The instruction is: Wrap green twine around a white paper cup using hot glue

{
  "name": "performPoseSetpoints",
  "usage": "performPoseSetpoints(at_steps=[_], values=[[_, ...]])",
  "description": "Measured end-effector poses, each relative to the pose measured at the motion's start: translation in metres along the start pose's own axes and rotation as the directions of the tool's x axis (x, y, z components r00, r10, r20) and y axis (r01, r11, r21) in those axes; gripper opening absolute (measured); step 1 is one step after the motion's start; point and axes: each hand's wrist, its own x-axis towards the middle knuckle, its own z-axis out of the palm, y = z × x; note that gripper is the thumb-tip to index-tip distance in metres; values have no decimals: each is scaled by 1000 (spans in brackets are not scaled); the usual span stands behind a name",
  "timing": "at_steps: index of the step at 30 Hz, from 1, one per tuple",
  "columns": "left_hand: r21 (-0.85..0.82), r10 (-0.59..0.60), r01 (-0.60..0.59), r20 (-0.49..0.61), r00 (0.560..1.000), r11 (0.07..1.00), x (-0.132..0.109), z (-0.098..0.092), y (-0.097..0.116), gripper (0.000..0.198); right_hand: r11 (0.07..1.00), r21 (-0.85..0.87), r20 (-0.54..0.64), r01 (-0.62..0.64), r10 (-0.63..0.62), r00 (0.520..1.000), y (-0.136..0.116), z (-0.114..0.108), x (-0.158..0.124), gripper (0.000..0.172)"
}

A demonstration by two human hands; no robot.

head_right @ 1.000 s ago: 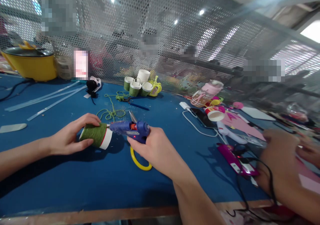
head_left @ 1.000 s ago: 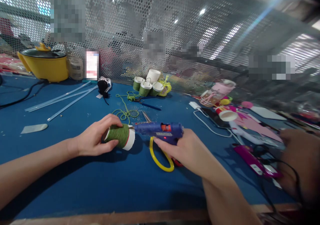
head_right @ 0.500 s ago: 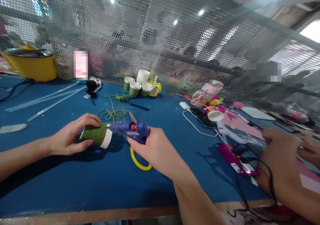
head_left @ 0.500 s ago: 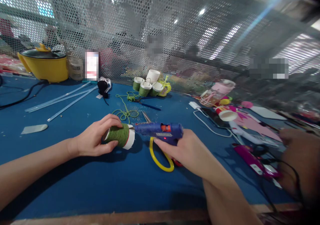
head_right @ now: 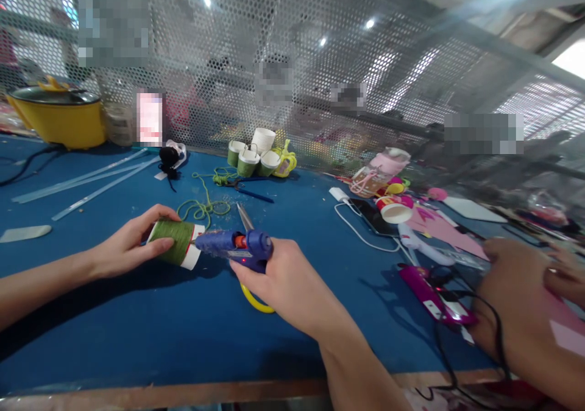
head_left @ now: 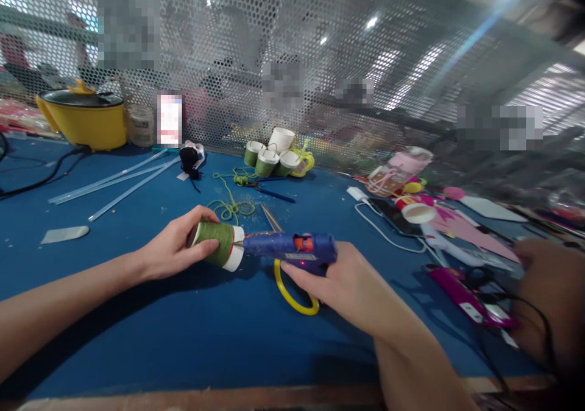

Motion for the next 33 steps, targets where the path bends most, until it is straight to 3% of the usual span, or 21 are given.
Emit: performPoseSetpoints(at_steps=[9,14,23,28,33], values=[[-130,-103,101,-11,995,986,2,1,1,29,1000,3,48,-11,11,999,2,0,-1,16],[-118,-103,100,-16,995,988,2,2,1,29,1000,5,40,-9,9,999,1,-1,-1,16],[48,85,-85,3,996,995,-2,1,-2,27,995,-82,-69,53,-59,996,5,-1,5,16],[119,221,-220,9,975,968,-1,1,-3,28,993,-98,-82,67,-75,994,8,-1,8,14],[137,302,-302,21,953,943,-1,1,-5,29,996,-77,-80,37,-44,996,6,0,9,24]])
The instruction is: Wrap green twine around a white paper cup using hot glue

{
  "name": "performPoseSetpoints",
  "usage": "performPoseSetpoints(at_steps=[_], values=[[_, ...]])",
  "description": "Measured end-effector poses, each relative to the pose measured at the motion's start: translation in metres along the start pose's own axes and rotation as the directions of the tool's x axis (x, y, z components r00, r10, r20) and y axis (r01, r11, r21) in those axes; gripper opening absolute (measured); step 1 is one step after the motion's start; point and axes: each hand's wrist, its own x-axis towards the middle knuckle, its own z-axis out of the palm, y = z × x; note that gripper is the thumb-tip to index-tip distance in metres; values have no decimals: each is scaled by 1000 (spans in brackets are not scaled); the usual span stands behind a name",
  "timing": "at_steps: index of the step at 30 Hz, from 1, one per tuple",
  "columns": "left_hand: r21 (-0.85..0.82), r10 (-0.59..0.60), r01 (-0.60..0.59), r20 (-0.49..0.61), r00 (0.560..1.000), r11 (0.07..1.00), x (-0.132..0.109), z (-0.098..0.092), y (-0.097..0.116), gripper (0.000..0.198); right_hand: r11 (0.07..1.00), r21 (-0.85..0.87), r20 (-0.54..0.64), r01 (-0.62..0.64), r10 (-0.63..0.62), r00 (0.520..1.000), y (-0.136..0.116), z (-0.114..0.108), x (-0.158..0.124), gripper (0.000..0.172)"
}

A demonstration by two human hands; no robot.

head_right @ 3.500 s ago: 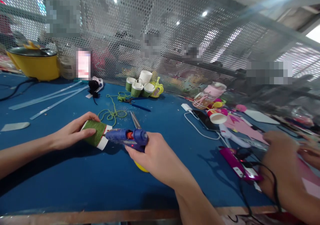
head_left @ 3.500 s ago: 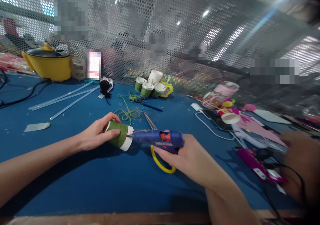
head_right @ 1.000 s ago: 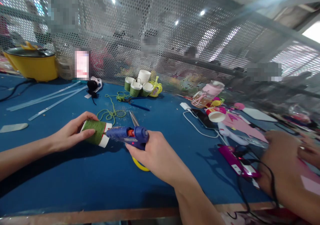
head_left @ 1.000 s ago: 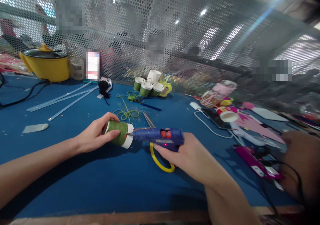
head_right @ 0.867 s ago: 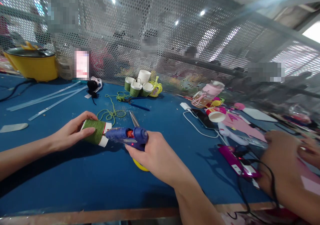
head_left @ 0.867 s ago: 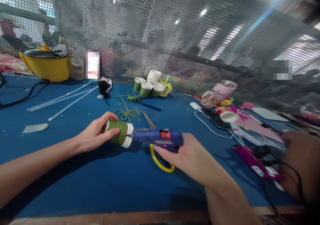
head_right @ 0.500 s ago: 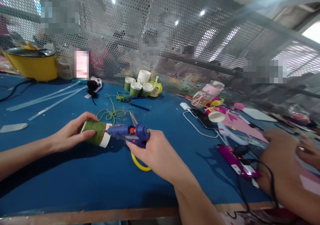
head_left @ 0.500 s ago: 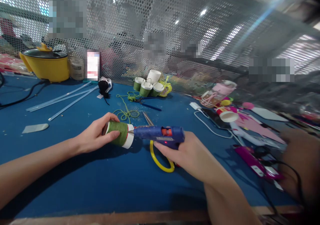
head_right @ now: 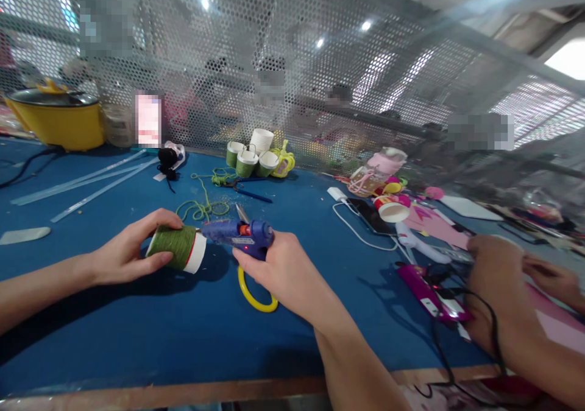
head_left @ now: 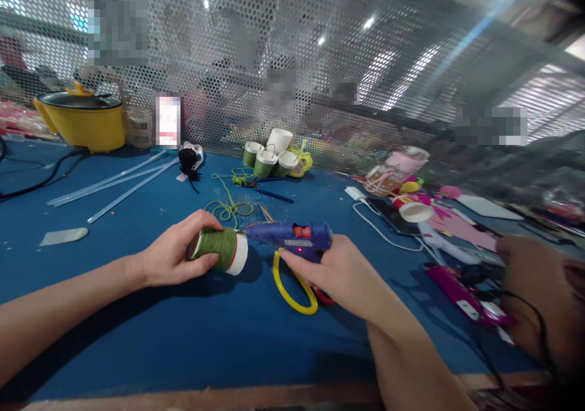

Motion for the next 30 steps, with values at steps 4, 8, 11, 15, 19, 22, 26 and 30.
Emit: performPoseSetpoints(at_steps=[4,8,11,15,19,22,26,30], values=[[-18,16,-16,14,1000,1000,-1,2,0,29,994,64,12,-84,83,996,1,-3,6,33],[-36,-28,30,54,998,999,-3,6,3,35,974,212,-94,-85,106,990,21,-8,24,26],[-52,-29,33,77,997,998,-3,9,7,40,961,243,-258,-131,194,947,45,-11,45,19],[-87,-27,37,114,993,996,-3,12,14,41,958,165,-275,-234,273,922,75,-12,73,24],[-150,-37,59,150,988,987,-5,16,20,40,945,42,-273,-325,324,906,98,-5,90,33],[-192,-45,78,169,985,978,-6,17,22,40,935,-78,-292,-346,310,905,105,-1,92,36],[-238,-43,85,178,983,968,-7,17,23,39,935,-254,-320,-249,161,934,96,-4,86,39],[-265,-36,80,169,985,961,-6,17,23,38,916,-396,-275,-65,-51,960,64,1,94,22]])
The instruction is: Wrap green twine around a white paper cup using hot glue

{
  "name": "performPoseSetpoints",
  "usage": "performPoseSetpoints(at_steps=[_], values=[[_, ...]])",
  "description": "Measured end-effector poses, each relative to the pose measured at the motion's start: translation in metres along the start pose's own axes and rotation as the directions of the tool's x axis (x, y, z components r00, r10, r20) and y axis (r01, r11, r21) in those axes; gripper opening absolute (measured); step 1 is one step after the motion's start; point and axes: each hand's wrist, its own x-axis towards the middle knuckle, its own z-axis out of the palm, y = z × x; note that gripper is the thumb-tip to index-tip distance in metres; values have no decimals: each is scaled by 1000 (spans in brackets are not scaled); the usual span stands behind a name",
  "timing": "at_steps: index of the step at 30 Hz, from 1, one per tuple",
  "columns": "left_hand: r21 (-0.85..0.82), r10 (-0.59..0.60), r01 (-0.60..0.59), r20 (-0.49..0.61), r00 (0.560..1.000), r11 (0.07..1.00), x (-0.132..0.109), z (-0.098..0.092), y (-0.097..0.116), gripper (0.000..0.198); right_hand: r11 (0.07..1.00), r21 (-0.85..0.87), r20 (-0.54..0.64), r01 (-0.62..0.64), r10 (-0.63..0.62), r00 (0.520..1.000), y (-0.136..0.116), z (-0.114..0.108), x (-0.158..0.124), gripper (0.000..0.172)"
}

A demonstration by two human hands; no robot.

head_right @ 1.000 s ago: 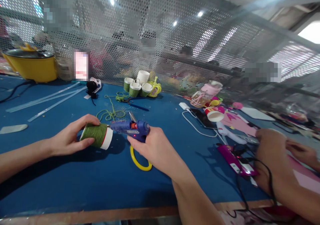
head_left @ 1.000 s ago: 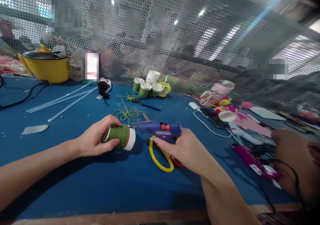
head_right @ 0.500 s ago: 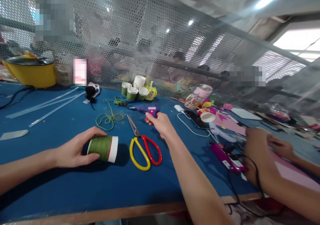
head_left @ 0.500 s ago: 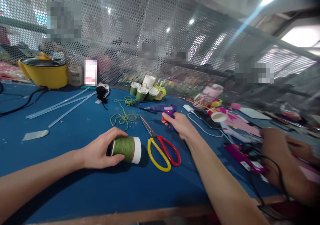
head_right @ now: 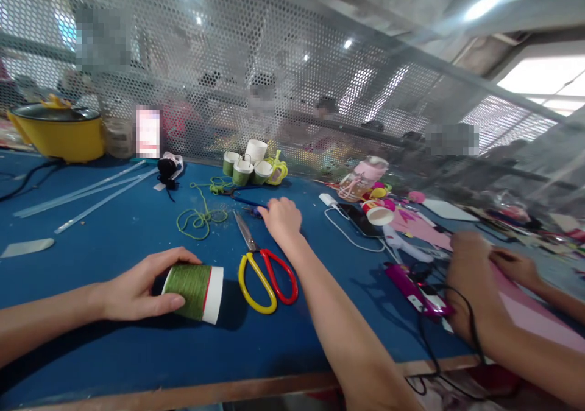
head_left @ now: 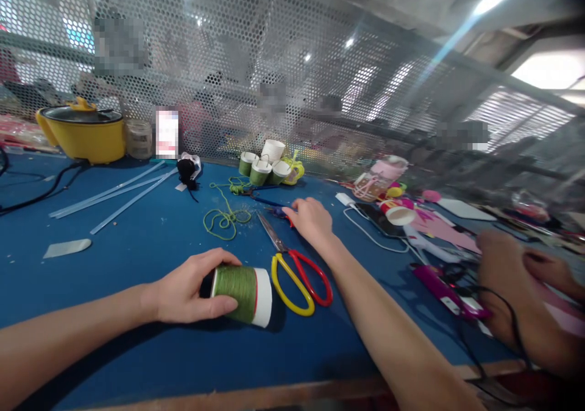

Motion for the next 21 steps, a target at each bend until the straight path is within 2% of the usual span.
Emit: performPoseSetpoints(at_steps=[2,5,7,9,13,15,18,21], values=[[-7,-7,7,0,1000,1000,0,-1,0,38,988,9,61,157,-157,986,-25,5,7,10],[-16,-15,15,3,1000,1000,0,-2,1,36,911,86,215,403,-412,885,-65,21,15,12],[-25,-15,15,8,1000,1000,0,-3,0,35,862,110,289,495,-504,814,-86,34,19,16],[-26,-20,20,10,1000,999,1,-4,-1,35,841,101,334,532,-532,778,-98,46,23,20],[20,-39,40,-26,999,999,2,-6,-5,37,853,50,394,520,-496,774,-102,63,34,21],[61,-36,39,-49,998,997,3,-7,-7,38,865,35,412,501,-469,781,-100,67,37,16],[98,-25,32,-71,997,995,4,-7,-10,39,876,41,420,480,-451,788,-98,68,39,2],[131,-45,55,-80,996,990,5,-7,-13,38,882,78,389,465,-457,800,-97,62,35,9]])
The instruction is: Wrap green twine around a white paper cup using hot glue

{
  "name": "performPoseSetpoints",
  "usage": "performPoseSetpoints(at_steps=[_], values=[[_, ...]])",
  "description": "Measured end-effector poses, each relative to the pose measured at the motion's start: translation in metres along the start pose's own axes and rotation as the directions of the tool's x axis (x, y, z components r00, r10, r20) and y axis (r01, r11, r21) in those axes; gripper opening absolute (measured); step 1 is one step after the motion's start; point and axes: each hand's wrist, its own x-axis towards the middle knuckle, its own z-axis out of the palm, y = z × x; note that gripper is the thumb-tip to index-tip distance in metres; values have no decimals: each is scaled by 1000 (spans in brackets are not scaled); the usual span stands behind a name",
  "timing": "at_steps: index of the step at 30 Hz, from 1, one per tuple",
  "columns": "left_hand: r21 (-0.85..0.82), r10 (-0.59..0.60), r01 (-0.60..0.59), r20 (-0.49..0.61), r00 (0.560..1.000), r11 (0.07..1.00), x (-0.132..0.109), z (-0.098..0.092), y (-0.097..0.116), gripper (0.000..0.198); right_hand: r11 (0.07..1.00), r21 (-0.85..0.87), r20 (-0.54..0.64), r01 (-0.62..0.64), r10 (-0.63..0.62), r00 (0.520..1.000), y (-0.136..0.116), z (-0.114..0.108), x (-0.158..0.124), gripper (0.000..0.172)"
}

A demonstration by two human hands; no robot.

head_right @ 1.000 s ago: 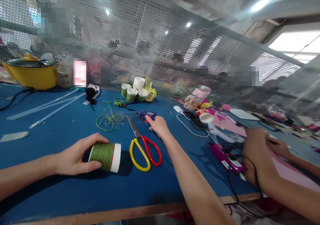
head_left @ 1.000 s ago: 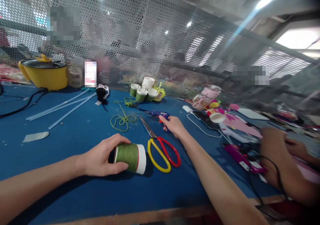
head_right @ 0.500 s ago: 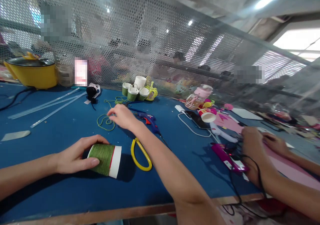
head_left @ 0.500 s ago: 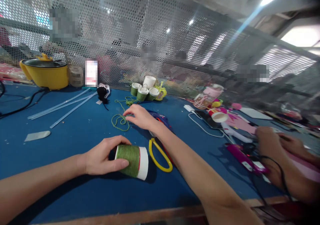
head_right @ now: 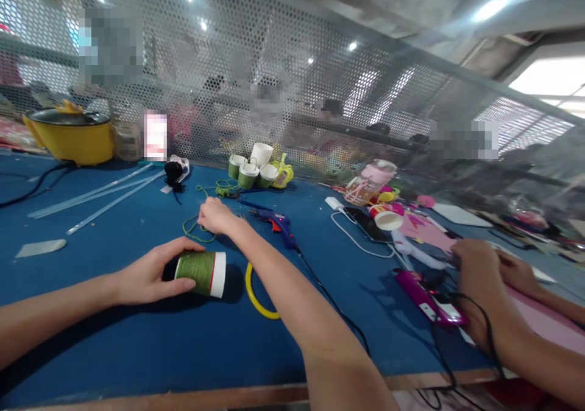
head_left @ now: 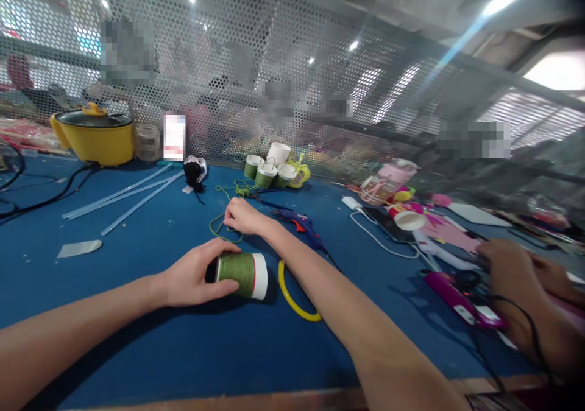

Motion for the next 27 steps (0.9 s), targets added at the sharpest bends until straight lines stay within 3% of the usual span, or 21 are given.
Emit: performPoseSetpoints(at_steps=[3,5,7,9,10,14,18,22,27], values=[[30,-21,22,-13,1000,999,2,-1,-2,36,998,59,-73,-15,20,997,-1,-8,-10,12],[44,-40,44,-85,996,998,4,-3,-4,32,994,105,-120,-34,46,992,-1,-14,-19,10],[70,-79,99,-248,965,993,8,-8,-7,29,988,151,-155,-45,69,986,-2,-21,-28,8],[105,-104,166,-436,894,981,14,-15,-11,29,980,193,-176,-41,76,981,-5,-27,-36,6],[130,-100,183,-475,874,975,17,-19,-13,30,977,212,-183,-33,73,980,-7,-29,-39,6],[192,-39,120,-380,924,974,31,-29,-19,42,959,281,-185,16,38,982,-18,-37,-49,6],[225,-53,126,-305,951,966,38,-30,-18,21,942,333,-181,52,9,983,-26,-41,-52,8],[300,-77,176,-314,946,938,36,-39,-22,21,930,365,-213,46,35,977,-19,-44,-55,9],[414,-200,356,-375,905,838,26,-73,-45,27,921,384,-328,-66,203,923,13,-49,-65,7]])
